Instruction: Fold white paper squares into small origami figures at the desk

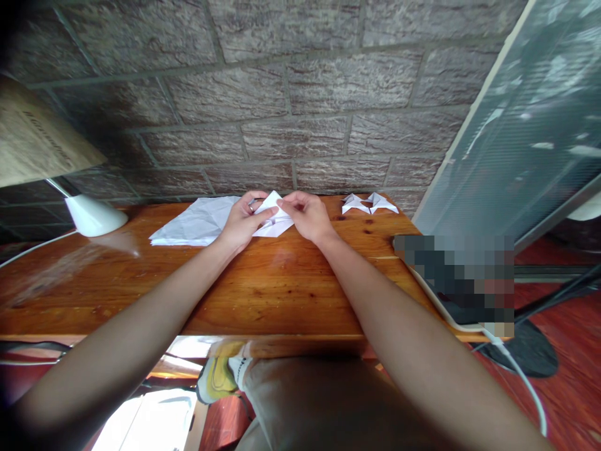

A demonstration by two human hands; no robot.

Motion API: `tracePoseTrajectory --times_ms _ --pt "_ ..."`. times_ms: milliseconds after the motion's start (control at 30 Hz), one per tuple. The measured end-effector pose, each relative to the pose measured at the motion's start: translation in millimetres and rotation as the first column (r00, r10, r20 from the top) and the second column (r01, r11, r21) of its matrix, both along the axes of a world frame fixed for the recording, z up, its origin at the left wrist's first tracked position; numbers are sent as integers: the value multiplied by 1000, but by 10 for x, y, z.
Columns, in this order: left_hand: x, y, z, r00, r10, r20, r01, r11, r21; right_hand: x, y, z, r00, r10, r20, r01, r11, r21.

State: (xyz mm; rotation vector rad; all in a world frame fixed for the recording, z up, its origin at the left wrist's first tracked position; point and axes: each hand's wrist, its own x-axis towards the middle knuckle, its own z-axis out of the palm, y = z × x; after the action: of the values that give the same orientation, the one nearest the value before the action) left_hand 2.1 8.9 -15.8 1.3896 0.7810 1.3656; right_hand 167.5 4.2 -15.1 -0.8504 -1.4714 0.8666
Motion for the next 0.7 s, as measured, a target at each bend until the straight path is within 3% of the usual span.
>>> tracePoseTrajectory --times_ms 300,500,700 --pt "-73 17 62 994 -4 -113 10 998 57 14 -21 22 995 68 -68 -74 993 -92" --pt "-38 41 2 999 6 -32 -7 999 -44 34 -15 54 995 67 -76 -75 991 -112" --pt "-43 30 11 995 17 -94 -16 1000 6 25 -38 64 994 61 -85 -72 988 -135"
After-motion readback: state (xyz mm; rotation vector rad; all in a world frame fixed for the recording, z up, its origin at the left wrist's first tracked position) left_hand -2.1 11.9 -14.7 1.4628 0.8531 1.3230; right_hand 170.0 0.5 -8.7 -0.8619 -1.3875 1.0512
